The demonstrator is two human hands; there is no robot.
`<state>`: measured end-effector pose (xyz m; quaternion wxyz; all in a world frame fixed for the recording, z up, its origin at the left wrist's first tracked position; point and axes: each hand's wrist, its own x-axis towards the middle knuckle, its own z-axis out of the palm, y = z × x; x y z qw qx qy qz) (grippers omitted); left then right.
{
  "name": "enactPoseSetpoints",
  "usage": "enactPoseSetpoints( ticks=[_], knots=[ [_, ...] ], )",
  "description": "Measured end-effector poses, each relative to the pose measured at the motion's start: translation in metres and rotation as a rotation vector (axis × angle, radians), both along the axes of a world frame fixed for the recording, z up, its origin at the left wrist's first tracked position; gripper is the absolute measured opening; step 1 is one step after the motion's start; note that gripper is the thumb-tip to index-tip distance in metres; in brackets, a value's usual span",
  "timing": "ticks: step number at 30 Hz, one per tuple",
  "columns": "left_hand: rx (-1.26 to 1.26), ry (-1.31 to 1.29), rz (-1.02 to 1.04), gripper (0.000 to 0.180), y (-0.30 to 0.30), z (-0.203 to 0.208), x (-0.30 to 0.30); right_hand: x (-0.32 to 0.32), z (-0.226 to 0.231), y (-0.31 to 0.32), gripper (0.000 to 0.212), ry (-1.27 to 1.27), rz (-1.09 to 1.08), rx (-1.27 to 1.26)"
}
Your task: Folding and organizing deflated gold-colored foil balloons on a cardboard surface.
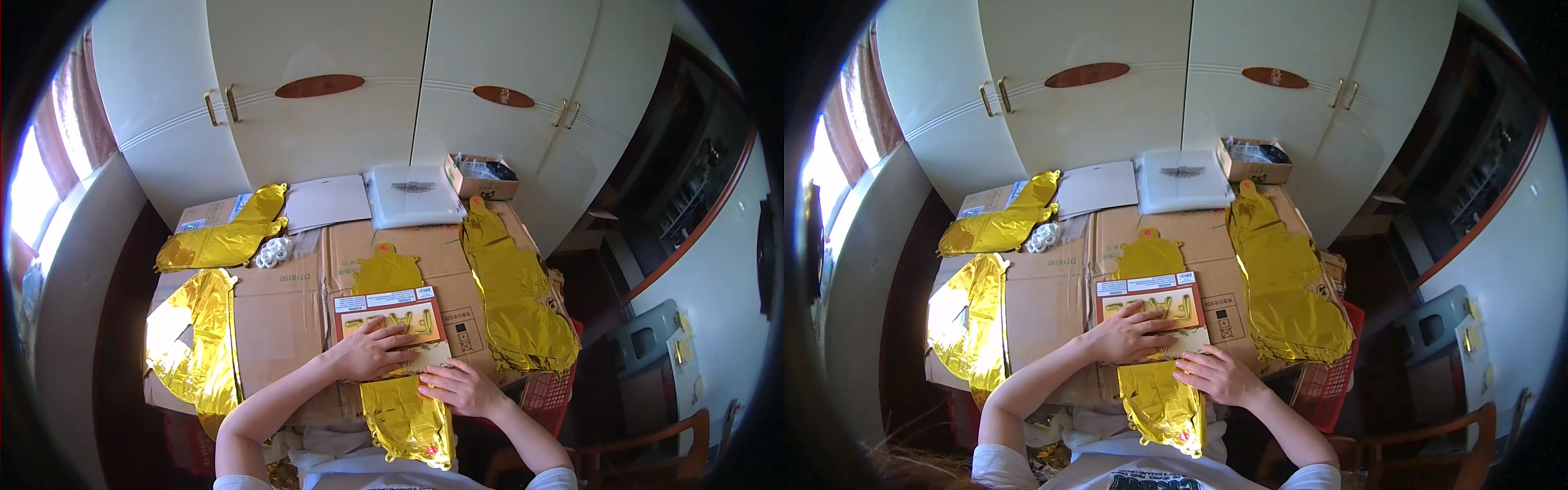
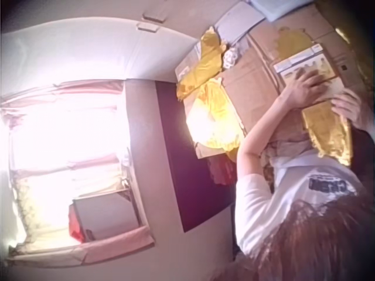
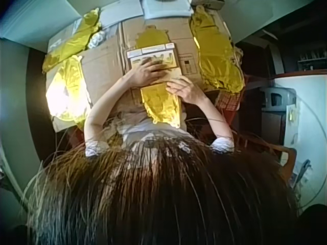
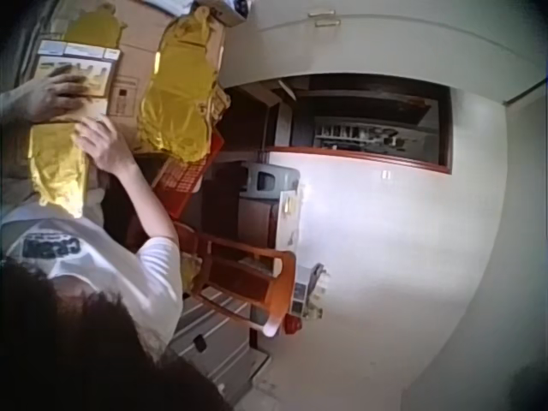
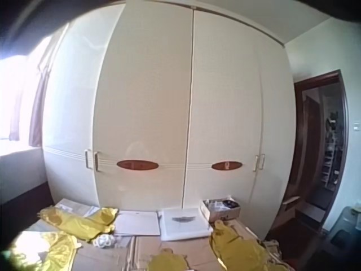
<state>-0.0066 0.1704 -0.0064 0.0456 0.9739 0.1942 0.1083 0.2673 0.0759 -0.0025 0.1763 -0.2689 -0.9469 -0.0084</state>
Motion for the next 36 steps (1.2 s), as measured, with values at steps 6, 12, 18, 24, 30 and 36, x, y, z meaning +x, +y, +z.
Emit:
enactPoseSetpoints(
  ticks=[6,12,18,24,30,36],
  knots=[
    [0.017,0.012,0.002,0.043,0.000,-0.001,0.000,0.004,0.002,0.018,0.032,-0.053,0.038,0.060],
    [0.045,-0.068,-0.021,0.040,-0.001,-0.002,0.001,0.004,-0.006,0.028,0.030,0.056,0.034,-0.068],
    [-0.007,-0.032,0.056,0.030,-0.005,0.002,-0.005,0.003,-0.011,0.029,0.030,0.157,0.005,-0.160],
    [-0.107,-0.113,0.084,0.027,-0.018,0.014,-0.025,0.003,-0.012,0.030,0.026,0.167,-0.028,-0.197],
    [-0.172,-0.068,0.135,0.043,-0.073,0.044,-0.049,0.000,-0.011,0.030,0.026,0.216,-0.029,-0.212],
    [-0.038,-0.175,0.265,0.035,-0.092,0.019,-0.044,-0.002,-0.013,0.030,0.029,0.264,-0.060,-0.262]
  ],
)
